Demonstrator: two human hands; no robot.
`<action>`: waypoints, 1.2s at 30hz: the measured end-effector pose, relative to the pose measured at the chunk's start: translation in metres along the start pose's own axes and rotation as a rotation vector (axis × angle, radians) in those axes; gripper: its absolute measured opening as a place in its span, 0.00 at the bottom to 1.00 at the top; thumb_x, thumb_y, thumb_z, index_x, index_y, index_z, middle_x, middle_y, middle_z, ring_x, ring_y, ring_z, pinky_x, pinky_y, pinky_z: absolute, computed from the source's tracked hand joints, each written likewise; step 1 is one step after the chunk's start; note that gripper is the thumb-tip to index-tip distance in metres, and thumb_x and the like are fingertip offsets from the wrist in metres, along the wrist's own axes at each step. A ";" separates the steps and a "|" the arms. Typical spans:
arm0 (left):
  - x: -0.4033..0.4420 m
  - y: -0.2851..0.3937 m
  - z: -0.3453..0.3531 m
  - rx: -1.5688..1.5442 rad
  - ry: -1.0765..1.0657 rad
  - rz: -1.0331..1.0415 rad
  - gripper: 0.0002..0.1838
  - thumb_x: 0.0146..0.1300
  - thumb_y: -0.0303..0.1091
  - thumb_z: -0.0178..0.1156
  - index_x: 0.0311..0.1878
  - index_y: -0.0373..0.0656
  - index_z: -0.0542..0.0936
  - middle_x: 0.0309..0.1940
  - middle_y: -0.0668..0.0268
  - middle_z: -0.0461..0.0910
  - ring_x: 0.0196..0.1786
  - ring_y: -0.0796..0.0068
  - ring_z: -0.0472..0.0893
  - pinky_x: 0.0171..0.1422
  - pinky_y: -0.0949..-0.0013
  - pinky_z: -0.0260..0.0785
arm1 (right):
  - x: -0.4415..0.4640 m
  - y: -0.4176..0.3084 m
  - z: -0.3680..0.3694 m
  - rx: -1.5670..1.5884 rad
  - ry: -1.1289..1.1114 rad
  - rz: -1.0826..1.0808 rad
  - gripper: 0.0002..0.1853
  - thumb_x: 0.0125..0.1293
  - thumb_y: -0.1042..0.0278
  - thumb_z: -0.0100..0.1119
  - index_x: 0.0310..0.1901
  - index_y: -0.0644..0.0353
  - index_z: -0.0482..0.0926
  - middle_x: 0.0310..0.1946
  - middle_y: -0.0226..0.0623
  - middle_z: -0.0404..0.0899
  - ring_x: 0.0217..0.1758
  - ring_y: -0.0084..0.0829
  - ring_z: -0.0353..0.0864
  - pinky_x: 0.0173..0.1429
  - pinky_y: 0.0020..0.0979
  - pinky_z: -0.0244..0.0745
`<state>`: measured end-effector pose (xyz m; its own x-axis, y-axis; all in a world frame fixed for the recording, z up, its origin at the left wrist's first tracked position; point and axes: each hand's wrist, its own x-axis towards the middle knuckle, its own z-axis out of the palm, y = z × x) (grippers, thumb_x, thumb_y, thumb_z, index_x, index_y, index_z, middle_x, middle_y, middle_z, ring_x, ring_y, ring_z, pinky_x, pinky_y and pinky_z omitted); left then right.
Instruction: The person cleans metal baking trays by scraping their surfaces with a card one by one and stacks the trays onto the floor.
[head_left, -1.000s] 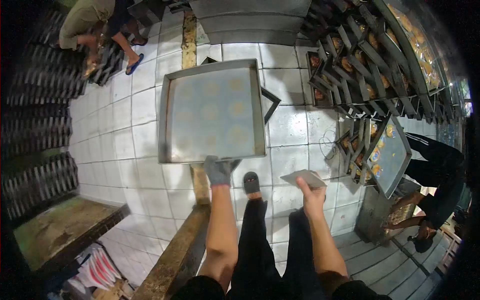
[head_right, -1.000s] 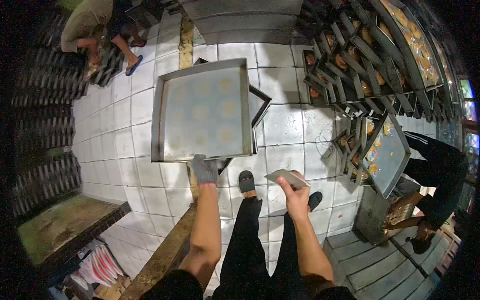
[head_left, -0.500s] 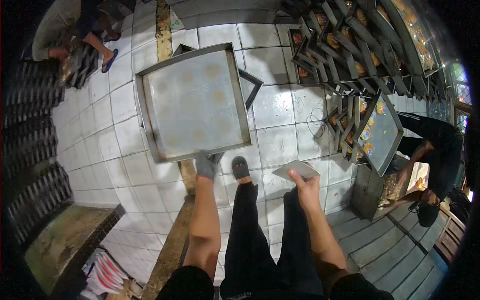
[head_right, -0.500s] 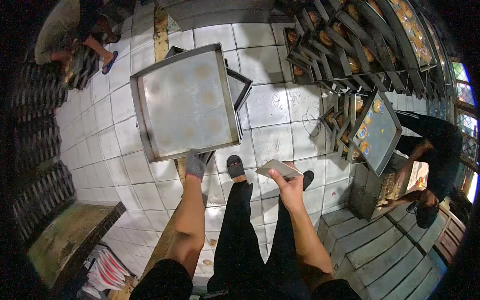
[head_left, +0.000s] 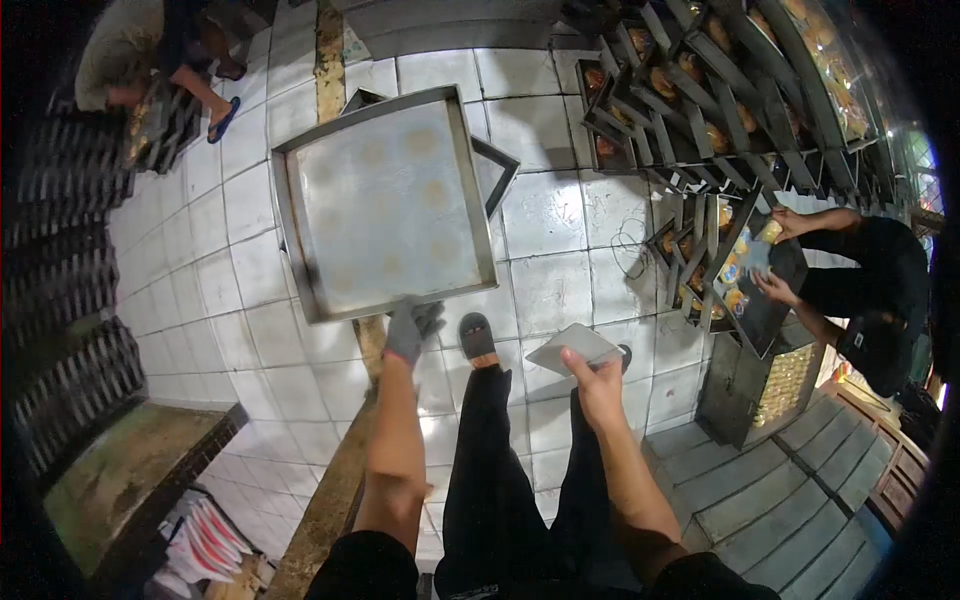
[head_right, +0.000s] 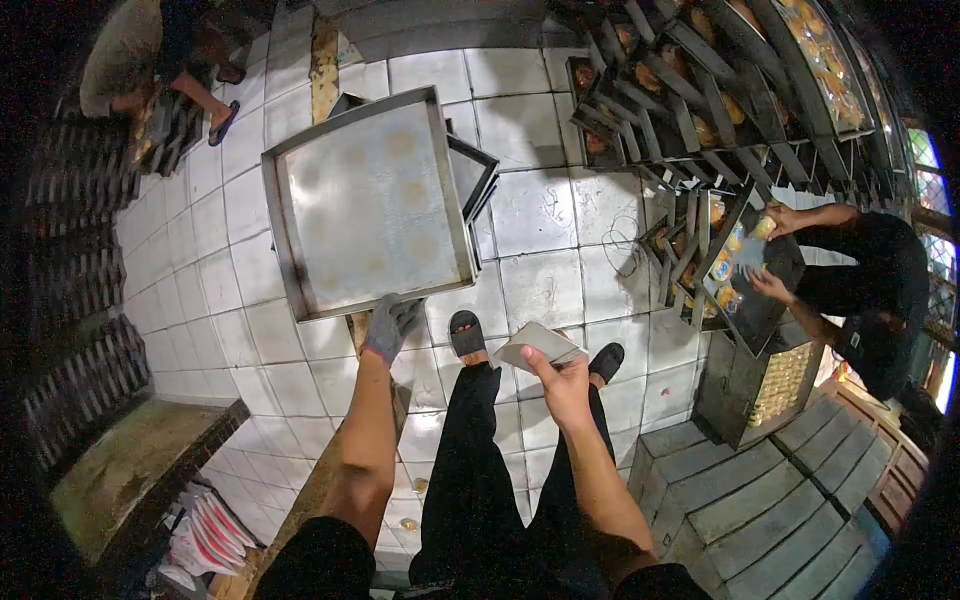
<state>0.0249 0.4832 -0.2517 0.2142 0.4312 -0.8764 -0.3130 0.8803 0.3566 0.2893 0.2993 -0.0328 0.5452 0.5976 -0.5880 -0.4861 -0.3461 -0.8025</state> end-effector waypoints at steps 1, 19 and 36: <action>-0.016 0.004 0.008 0.166 -0.041 -0.073 0.19 0.75 0.47 0.56 0.58 0.44 0.77 0.57 0.55 0.82 0.57 0.57 0.83 0.64 0.55 0.77 | -0.001 0.000 -0.006 0.009 0.007 -0.007 0.13 0.68 0.68 0.73 0.49 0.66 0.85 0.43 0.33 0.88 0.47 0.22 0.83 0.54 0.28 0.76; -0.051 -0.363 0.258 0.756 -0.666 -0.357 0.38 0.66 0.56 0.68 0.73 0.44 0.72 0.65 0.57 0.78 0.66 0.63 0.78 0.63 0.56 0.74 | -0.024 0.025 -0.370 0.415 0.200 0.221 0.21 0.67 0.71 0.74 0.59 0.67 0.79 0.50 0.35 0.85 0.52 0.26 0.82 0.60 0.30 0.76; 0.015 -0.791 0.532 0.519 -0.440 -0.394 0.17 0.72 0.42 0.64 0.60 0.49 0.83 0.60 0.72 0.81 0.64 0.73 0.77 0.62 0.63 0.73 | -0.078 0.012 -0.588 0.623 0.342 0.014 0.18 0.62 0.73 0.77 0.42 0.61 0.71 0.38 0.39 0.81 0.43 0.32 0.82 0.53 0.37 0.78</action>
<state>0.7679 -0.1011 -0.3744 0.6006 0.0114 -0.7994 0.3114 0.9176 0.2470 0.6427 -0.1767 -0.0560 0.6701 0.3002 -0.6789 -0.7393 0.1872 -0.6468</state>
